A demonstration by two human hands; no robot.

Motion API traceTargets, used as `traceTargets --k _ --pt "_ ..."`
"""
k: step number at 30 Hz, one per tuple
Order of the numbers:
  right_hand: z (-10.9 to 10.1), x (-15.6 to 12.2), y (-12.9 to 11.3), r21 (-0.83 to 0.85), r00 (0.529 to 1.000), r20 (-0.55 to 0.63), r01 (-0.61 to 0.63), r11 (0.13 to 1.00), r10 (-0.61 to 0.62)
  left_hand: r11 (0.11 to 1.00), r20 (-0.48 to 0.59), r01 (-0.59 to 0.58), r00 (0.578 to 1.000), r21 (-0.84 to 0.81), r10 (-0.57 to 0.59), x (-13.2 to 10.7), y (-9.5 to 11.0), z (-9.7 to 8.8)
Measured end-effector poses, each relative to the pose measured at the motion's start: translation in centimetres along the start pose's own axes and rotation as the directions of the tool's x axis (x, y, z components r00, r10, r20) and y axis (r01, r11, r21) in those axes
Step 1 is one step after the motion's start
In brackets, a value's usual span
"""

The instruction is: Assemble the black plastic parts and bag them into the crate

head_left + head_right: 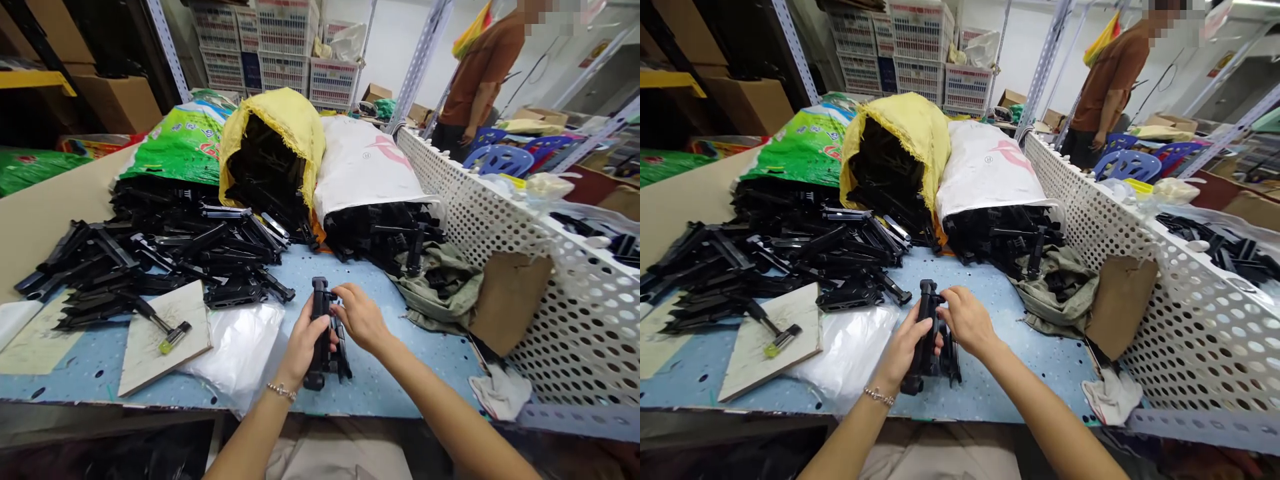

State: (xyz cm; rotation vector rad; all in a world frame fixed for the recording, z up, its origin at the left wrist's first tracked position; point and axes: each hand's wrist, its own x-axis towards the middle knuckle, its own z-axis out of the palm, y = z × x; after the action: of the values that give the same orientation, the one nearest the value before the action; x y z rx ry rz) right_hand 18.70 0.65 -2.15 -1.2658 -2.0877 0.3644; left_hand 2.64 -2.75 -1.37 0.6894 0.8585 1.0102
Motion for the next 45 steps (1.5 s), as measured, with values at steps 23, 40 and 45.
traceTargets --k 23,40,45 --pt "5.7 6.8 -3.8 -0.286 0.927 0.309 -0.124 0.95 0.214 0.907 -0.228 -0.169 0.935 0.386 0.271 3.9 -8.0 -0.9" --pt "0.4 -1.8 -3.1 0.015 0.995 0.099 0.016 1.0 -0.017 0.997 -0.11 -0.051 0.993 -0.065 0.044 -1.0 -0.7 -1.9" --pt "0.3 0.6 -1.2 0.14 0.993 0.12 -0.04 0.989 0.023 0.999 -0.024 0.029 0.999 -0.013 -0.029 -2.8 -0.6 -0.5"
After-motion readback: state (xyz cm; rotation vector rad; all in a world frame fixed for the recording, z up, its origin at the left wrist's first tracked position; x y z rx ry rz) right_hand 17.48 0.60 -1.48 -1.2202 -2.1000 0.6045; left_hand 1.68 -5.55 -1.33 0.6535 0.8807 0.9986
